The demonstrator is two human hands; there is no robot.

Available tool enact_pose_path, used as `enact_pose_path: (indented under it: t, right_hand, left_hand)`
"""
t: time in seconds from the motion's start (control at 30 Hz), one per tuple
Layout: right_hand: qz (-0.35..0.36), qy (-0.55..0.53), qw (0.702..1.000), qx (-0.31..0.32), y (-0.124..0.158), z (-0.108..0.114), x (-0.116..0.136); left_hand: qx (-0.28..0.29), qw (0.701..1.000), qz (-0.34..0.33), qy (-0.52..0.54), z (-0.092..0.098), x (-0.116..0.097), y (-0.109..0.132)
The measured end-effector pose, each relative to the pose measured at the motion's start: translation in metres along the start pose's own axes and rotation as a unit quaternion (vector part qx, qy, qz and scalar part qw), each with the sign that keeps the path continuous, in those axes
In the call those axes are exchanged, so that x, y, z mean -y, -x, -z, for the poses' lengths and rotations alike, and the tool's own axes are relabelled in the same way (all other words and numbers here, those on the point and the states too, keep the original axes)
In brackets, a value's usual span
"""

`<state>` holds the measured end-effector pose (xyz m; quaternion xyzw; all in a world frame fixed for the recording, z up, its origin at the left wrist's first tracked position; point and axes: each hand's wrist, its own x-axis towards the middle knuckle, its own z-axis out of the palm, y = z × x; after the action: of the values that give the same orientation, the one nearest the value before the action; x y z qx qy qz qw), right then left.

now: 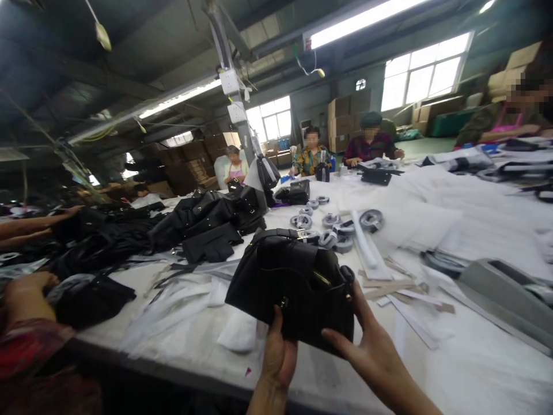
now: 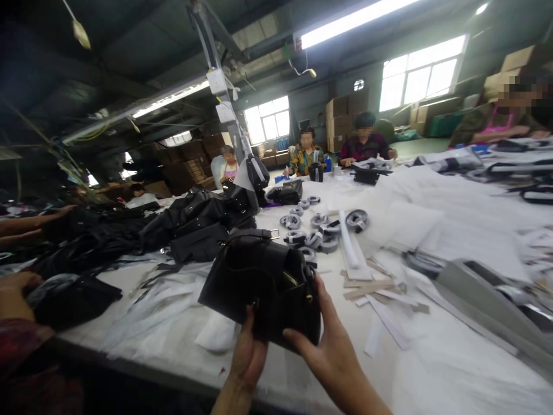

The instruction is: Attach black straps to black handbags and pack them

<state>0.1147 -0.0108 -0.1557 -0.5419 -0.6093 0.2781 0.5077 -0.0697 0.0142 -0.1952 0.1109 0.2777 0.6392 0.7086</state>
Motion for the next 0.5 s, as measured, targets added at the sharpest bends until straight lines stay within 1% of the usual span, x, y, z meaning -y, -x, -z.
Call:
enact_pose_path:
  t: [0.07, 0.1, 0.13, 0.17, 0.2, 0.23, 0.27, 0.3, 0.33, 0.37, 0.4, 0.43, 0.47, 0.5]
  right_hand:
    - [-0.013, 0.003, 1.0, -0.023, 0.007, 0.014, -0.001]
    - [-0.01, 0.0, 1.0, -0.024, 0.009, 0.023, -0.005]
    - [-0.007, 0.004, 1.0, -0.028, 0.01, 0.033, -0.011]
    - [-0.008, 0.023, 0.999, -0.035, 0.01, 0.041, -0.02]
    - [-0.012, 0.051, 0.998, -0.04, 0.01, 0.049, -0.031]
    - [-0.019, 0.075, 0.996, -0.035, 0.009, 0.054, -0.042]
    - [-0.031, 0.093, 0.995, -0.015, 0.009, 0.057, -0.054]
    - [-0.04, 0.1, 0.994, 0.014, 0.01, 0.059, -0.066]
    - [-0.049, 0.1, 0.993, 0.036, 0.011, 0.06, -0.076]
    - [-0.061, 0.099, 0.992, 0.047, 0.014, 0.06, -0.085]
    - [-0.071, 0.1, 0.991, 0.053, 0.017, 0.061, -0.091]
    - [-0.078, 0.096, 0.991, 0.057, 0.021, 0.062, -0.096]
    - [-0.079, 0.089, 0.991, 0.061, 0.025, 0.064, -0.098]
    - [-0.073, 0.081, 0.992, 0.062, 0.029, 0.066, -0.097]
  left_hand:
    - [0.011, 1.0, 0.009, -0.017, 0.003, 0.022, 0.02]
    - [0.012, 0.999, 0.018, -0.038, 0.007, 0.032, 0.029]
    - [0.014, 0.997, 0.038, -0.072, 0.011, 0.04, 0.037]
    - [0.02, 0.99, 0.072, -0.118, 0.016, 0.048, 0.044]
    - [0.037, 0.977, 0.12, -0.173, 0.021, 0.054, 0.051]
    - [0.069, 0.954, 0.176, -0.232, 0.025, 0.057, 0.059]
    - [0.117, 0.921, 0.235, -0.287, 0.027, 0.056, 0.066]
    - [0.176, 0.881, 0.291, -0.33, 0.028, 0.052, 0.072]
    - [0.236, 0.839, 0.335, -0.357, 0.026, 0.043, 0.079]
    - [0.289, 0.803, 0.363, -0.374, 0.023, 0.029, 0.085]
    - [0.329, 0.775, 0.379, -0.384, 0.018, 0.01, 0.09]
    - [0.347, 0.763, 0.376, -0.395, 0.012, -0.012, 0.093]
    - [0.345, 0.761, 0.354, -0.421, 0.006, -0.036, 0.092]
    - [0.321, 0.768, 0.311, -0.459, 0.002, -0.062, 0.088]
